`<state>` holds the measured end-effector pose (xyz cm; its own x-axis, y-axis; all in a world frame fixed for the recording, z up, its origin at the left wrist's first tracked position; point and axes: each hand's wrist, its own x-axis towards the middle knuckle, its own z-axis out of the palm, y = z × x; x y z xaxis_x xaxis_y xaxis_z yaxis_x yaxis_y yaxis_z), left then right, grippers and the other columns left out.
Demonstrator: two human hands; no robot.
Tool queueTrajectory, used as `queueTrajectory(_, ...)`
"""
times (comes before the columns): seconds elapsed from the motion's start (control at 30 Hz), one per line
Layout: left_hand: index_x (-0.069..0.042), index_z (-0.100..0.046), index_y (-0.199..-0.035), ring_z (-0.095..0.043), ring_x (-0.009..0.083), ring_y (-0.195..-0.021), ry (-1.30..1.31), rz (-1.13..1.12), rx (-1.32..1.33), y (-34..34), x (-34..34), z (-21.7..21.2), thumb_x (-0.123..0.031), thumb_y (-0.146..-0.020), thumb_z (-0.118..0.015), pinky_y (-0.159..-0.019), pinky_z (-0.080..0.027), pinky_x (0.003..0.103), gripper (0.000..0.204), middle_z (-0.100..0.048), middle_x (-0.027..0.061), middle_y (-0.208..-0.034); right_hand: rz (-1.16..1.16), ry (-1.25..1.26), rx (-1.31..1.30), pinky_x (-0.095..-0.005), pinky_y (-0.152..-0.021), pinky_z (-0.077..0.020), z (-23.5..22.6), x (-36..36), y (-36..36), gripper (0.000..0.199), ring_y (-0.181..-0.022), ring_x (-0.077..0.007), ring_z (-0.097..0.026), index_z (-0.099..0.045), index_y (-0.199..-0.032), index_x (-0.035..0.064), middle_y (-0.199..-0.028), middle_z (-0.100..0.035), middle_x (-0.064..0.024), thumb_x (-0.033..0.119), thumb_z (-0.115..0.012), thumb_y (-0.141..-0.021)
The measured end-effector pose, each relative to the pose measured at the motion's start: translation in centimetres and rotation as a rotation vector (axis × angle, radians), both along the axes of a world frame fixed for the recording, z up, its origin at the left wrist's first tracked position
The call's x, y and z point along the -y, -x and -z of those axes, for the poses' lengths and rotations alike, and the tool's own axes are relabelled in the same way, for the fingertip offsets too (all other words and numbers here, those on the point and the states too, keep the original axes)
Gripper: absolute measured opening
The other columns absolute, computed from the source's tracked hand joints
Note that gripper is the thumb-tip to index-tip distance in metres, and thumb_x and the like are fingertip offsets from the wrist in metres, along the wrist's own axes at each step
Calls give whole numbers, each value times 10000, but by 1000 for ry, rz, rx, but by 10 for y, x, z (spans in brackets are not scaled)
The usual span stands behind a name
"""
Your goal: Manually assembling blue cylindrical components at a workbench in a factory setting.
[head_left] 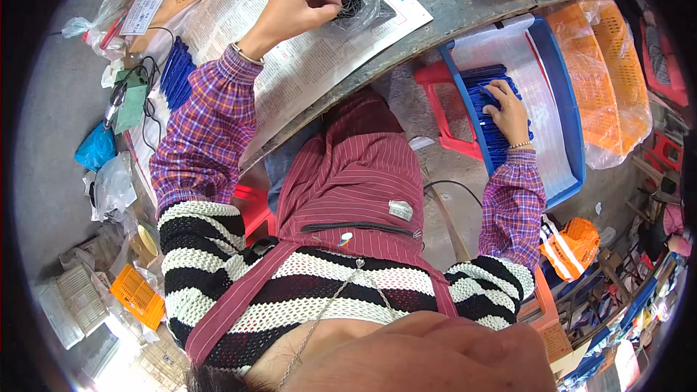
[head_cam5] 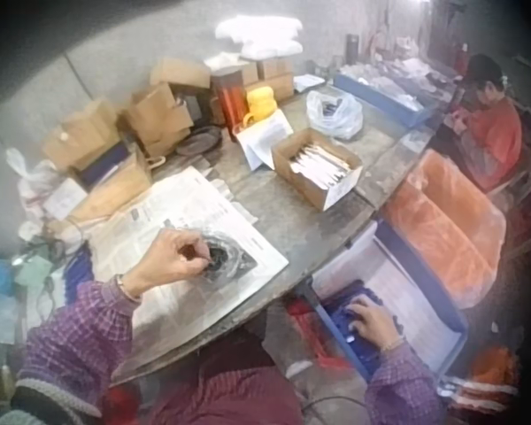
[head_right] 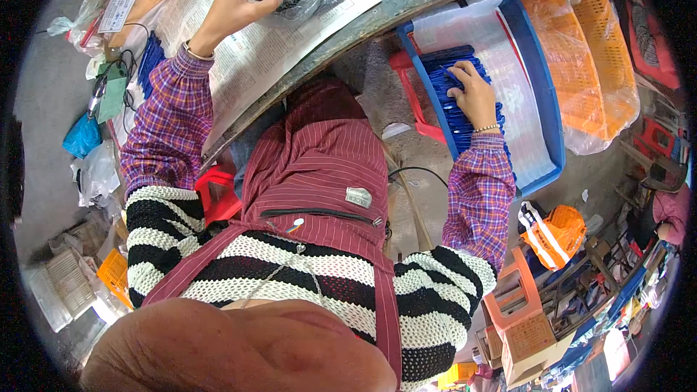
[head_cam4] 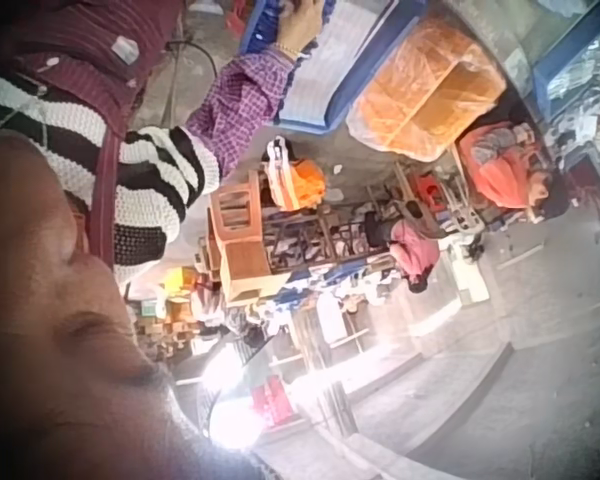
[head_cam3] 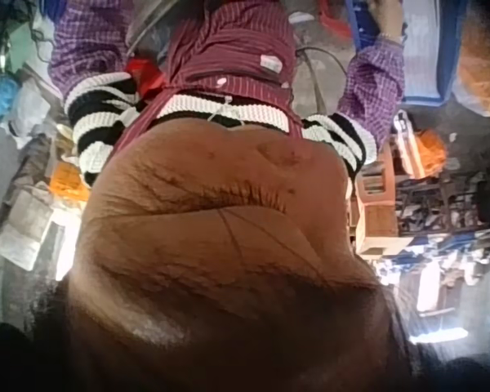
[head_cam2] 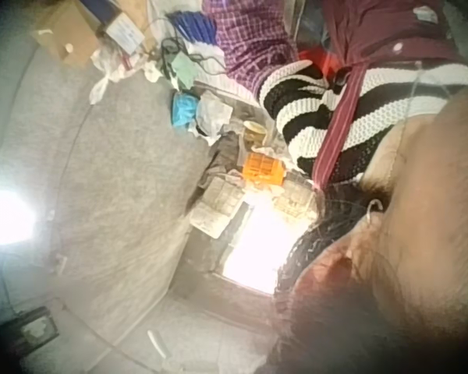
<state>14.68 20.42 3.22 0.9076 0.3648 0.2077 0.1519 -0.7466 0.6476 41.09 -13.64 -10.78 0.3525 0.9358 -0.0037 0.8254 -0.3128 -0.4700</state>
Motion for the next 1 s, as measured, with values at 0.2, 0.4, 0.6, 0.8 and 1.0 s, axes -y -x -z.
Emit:
queueTrajectory(0.2, -18, -653, -872, -590, 63, -674, 56, -24, 12, -1, 2, -2, -14, -784, -617, -632, -489, 221, 95, -642, 9, -754, 32, -119, -91, -351, -740, -510, 12, 6, -3, 325, -905, -287, -637, -634, -1022, 74, -1093, -623, -27, 79, -716, -707)
queueTrajectory(0.4, -59, -692, -985, -593, 61, -753, -57, -2, -9, -3, 5, -4, 43, -787, -587, -676, -475, 225, 247, -665, 13, -841, 55, -260, -90, -318, -688, -510, 11, 6, 3, 250, -844, -266, -654, -633, -983, 48, -1020, -650, -55, 79, -710, -747)
queueTrajectory(0.6, -50, -692, -1001, -584, 59, -803, 15, 51, -11, -3, 16, -8, 48, -822, -567, -714, -467, 212, 239, -666, 6, -877, 295, -381, -383, -224, -613, -462, -22, 8, 25, 196, -718, -84, -632, -641, -1011, 9, -859, -702, -39, 13, -661, -816)
queueTrajectory(0.8, -9, -656, -1059, -576, 47, -870, 480, 159, -30, 4, 47, -22, 30, -857, -597, -784, -472, 198, 214, -650, 1, -938, 273, -397, -697, -195, -565, -395, -65, -16, 86, 161, -619, -22, -463, -672, -925, 2, -790, -661, 31, 48, -721, -779)
queueTrajectory(1.0, -43, -705, -958, -642, 138, -792, 439, 288, 9, 15, 88, -20, 19, -822, -636, -710, -500, 249, 165, -694, 65, -906, 49, -380, -674, -244, -627, -471, -100, -38, 134, 180, -696, -126, -615, -665, -901, -22, -818, -676, -83, 33, -740, -747)
